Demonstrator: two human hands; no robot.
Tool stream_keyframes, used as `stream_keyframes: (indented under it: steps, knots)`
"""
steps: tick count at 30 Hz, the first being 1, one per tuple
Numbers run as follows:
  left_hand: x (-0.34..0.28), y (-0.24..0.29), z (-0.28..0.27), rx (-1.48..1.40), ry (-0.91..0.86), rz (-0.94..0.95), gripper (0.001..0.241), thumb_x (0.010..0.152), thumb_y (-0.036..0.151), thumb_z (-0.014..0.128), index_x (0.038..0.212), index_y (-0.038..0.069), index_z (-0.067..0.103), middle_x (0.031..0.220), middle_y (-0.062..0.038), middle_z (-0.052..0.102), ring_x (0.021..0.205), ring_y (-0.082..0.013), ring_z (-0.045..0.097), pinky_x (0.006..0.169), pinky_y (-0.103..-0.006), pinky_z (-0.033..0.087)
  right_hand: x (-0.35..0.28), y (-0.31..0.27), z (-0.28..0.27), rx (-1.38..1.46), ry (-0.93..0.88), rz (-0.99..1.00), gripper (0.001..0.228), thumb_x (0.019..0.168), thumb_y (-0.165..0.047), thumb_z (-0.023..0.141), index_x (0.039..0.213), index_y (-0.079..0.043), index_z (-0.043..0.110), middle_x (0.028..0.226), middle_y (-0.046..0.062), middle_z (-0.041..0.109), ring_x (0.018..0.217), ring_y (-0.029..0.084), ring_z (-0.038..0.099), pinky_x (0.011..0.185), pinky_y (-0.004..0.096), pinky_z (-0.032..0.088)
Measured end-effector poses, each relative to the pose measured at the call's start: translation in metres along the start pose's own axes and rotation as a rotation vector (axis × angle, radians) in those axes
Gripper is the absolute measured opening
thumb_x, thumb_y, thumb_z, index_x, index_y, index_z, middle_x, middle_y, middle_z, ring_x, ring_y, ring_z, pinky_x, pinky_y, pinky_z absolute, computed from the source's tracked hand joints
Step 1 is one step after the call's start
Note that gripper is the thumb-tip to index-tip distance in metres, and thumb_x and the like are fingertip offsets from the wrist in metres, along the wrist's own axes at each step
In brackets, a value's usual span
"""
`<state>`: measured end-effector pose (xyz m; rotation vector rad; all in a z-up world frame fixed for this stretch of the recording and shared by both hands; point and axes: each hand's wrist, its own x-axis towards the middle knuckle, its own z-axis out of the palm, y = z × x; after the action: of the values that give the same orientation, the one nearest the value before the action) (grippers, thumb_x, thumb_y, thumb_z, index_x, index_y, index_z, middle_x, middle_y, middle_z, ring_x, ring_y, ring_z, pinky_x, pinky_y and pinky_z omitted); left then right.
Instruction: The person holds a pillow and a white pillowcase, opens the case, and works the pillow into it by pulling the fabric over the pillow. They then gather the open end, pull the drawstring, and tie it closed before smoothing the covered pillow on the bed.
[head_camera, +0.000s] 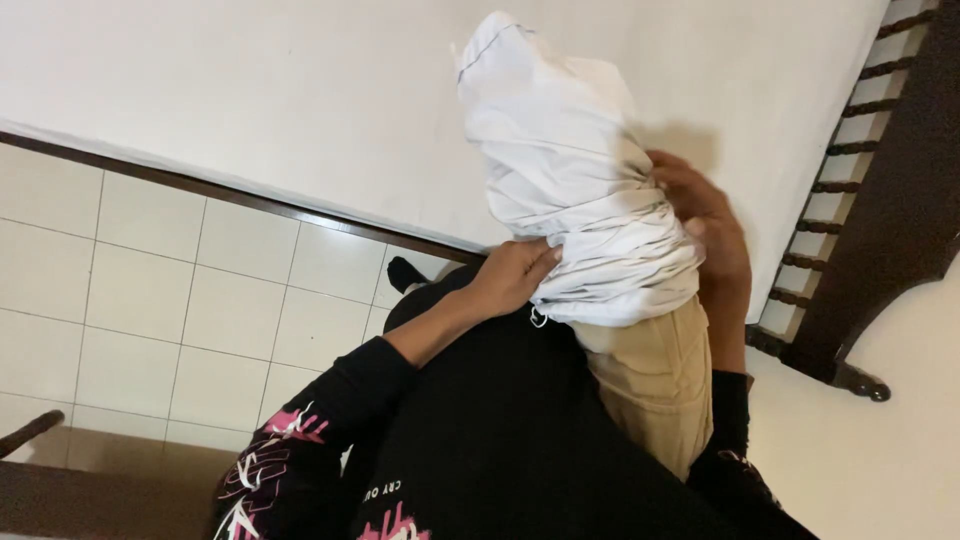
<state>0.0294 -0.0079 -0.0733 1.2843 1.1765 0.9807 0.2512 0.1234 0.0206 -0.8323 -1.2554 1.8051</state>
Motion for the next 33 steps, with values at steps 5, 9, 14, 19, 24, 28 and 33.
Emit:
stream_keyframes:
  steps: [5,9,14,19,24,28,33]
  knots:
    - [-0.005,-0.016,0.005,0.122,-0.244,-0.139,0.057,0.111,0.039,0.047,0.08,-0.005,0.065,0.072,-0.018,0.064,0.063,-0.0307,0.061,0.069,-0.0434,0.051,0.005,0.015,-0.014,-0.51,-0.111,0.157,0.017,0.097,-0.014,0.069,0.106,-0.002,0.061,0.112,0.007,0.058,0.105,0.017,0.053,0.094,0.032,0.041]
    - [-0.007,-0.03,0.024,-0.295,-0.349,-0.007,0.053,0.11,0.043,0.043,0.107,-0.005,0.068,0.089,-0.009,0.07,0.079,-0.0242,0.063,0.074,-0.0417,0.052,0.004,0.034,-0.035,-0.488,0.049,0.253,0.009,0.103,-0.012,0.066,0.101,-0.004,0.061,0.09,0.0,0.058,0.085,0.008,0.051,0.076,0.026,0.043]
    - [-0.001,0.012,0.004,-0.347,-0.606,-0.47,0.067,0.113,0.055,0.034,0.102,-0.006,0.059,0.074,-0.003,0.05,0.067,-0.0157,0.048,0.063,-0.0299,0.046,0.002,0.049,-0.052,-0.106,0.077,0.221,0.008,0.102,-0.011,0.063,0.099,-0.004,0.059,0.089,-0.001,0.06,0.078,0.006,0.052,0.071,0.023,0.042]
    - [-0.001,-0.059,-0.013,-0.378,-0.236,-0.39,0.049,0.108,0.044,0.039,0.118,0.007,0.069,0.082,-0.002,0.06,0.076,-0.0148,0.056,0.07,-0.0272,0.051,-0.014,0.113,-0.112,0.016,0.141,0.08,0.013,0.102,-0.01,0.061,0.101,0.003,0.06,0.095,0.003,0.061,0.082,0.008,0.055,0.075,0.025,0.045]
    - [0.016,-0.077,-0.005,-0.346,0.237,-0.168,0.039,0.097,0.018,0.058,0.135,0.013,0.053,0.122,0.004,0.051,0.107,-0.0166,0.056,0.085,-0.0322,0.054,-0.019,0.12,-0.103,-0.03,0.3,-0.074,0.022,0.097,-0.012,0.058,0.106,0.008,0.061,0.103,0.006,0.062,0.089,0.01,0.057,0.081,0.026,0.049]
    - [0.025,-0.085,0.006,-0.058,0.255,0.083,0.019,0.099,0.012,0.065,0.115,0.003,0.058,0.116,-0.009,0.057,0.109,-0.0205,0.055,0.093,-0.0361,0.047,-0.026,0.109,-0.101,0.208,0.253,0.04,0.024,0.1,-0.019,0.058,0.102,0.005,0.059,0.088,0.002,0.053,0.08,0.009,0.049,0.072,0.023,0.042]
    - [0.002,-0.087,0.008,-0.096,0.133,-0.107,0.015,0.108,0.016,0.058,0.101,0.003,0.059,0.092,-0.005,0.061,0.089,-0.0157,0.054,0.086,-0.0307,0.047,-0.042,0.111,-0.108,0.182,0.234,0.045,0.023,0.103,-0.02,0.059,0.098,0.002,0.058,0.084,0.0,0.051,0.078,0.008,0.048,0.07,0.022,0.042]
